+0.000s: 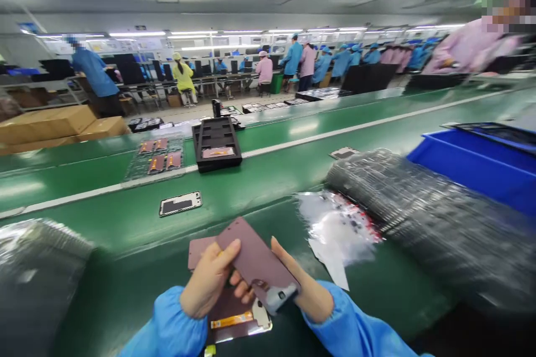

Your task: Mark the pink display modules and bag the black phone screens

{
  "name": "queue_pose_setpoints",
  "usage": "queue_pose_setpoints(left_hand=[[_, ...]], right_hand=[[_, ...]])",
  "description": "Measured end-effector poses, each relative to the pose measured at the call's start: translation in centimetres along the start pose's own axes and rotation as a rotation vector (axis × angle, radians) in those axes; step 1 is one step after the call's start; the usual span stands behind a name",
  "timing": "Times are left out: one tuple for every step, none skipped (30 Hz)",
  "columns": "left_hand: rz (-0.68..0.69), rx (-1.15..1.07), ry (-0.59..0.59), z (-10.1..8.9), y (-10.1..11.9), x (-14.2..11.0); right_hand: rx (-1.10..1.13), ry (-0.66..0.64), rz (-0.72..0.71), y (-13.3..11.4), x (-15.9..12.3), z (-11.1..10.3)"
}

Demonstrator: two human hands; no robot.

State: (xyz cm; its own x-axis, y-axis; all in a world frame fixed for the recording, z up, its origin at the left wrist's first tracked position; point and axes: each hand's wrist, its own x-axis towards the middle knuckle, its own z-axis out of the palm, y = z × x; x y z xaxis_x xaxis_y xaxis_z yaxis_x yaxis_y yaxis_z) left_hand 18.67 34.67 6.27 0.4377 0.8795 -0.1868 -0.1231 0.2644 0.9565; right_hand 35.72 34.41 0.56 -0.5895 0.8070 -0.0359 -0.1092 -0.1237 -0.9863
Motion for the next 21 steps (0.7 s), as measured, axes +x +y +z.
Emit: queue_pose_setpoints(left_hand=[[0.041,0.138,-0.005,-0.5,-0.3,0.7],[0.079,0.241,0.025,-1.6,-0.4,1.5],[0.11,0.315,0.073,-3.0,-0.2,2.4],[0.131,0.37,0.13,-5.0,0.1,3.4],[0.144,0.425,0.194,-7.2,0.6,4.3],[0.151,0.488,0.27,-9.7,1.2,5.3],[0.16,0.547,0.353,-12.4,1.8,6.1],[0.165,0.602,0.43,-15.1,2.4,6.8],[0.153,0.65,0.5,-17.7,2.9,7.3],[0.137,0.689,0.555,-20.2,3.3,7.6],[0.117,0.721,0.607,-22.4,3.6,7.7],[0.092,0.745,0.647,-24.3,3.8,7.5],[0.064,0.761,0.674,-25.8,3.8,7.2],[0.04,0.77,0.689,-27.1,3.7,6.7],[0.025,0.778,0.691,-28.0,3.5,6.2],[0.023,0.783,0.689,-28.7,3.3,5.7],[0.029,0.784,0.685,-29.1,3.1,5.2],[0.042,0.782,0.681,-29.4,2.9,4.7],[0.059,0.777,0.686,-29.5,2.7,4.3],[0.078,0.767,0.705,-29.5,2.5,3.8],[0.098,0.753,0.738,-29.3,2.3,3.4]], right_hand=[[0.204,-0.069,0.057,0.4,-0.1,0.4],[0.377,-0.113,0.105,0.8,0.0,0.3],[0.5,-0.133,0.132,1.2,0.2,0.0],[0.594,-0.13,0.127,1.5,0.4,-0.5],[0.671,-0.116,0.103,1.8,0.7,-1.0],[0.736,-0.106,0.073,2.1,0.9,-1.5],[0.795,-0.094,0.045,2.4,1.1,-2.0],[0.848,-0.078,0.024,2.6,1.3,-2.3],[0.895,-0.063,0.014,2.9,1.3,-2.6],[0.936,-0.057,0.011,3.1,1.4,-2.8],[0.967,-0.061,0.014,3.3,1.4,-2.9],[0.988,-0.068,0.014,3.5,1.5,-3.0],[0.998,-0.081,0.013,3.6,1.5,-3.1],[1.003,-0.09,0.011,3.7,1.6,-3.1],[1.006,-0.094,0.009,3.8,1.7,-3.2],[1.012,-0.093,0.009,3.8,1.9,-3.2],[1.021,-0.089,0.01,3.8,2.0,-3.2],[1.034,-0.088,0.012,3.7,2.1,-3.1],[1.047,-0.093,0.016,3.6,2.2,-3.0],[1.059,-0.1,0.022,3.4,2.3,-2.9],[1.066,-0.109,0.025,3.2,2.3,-2.6]])
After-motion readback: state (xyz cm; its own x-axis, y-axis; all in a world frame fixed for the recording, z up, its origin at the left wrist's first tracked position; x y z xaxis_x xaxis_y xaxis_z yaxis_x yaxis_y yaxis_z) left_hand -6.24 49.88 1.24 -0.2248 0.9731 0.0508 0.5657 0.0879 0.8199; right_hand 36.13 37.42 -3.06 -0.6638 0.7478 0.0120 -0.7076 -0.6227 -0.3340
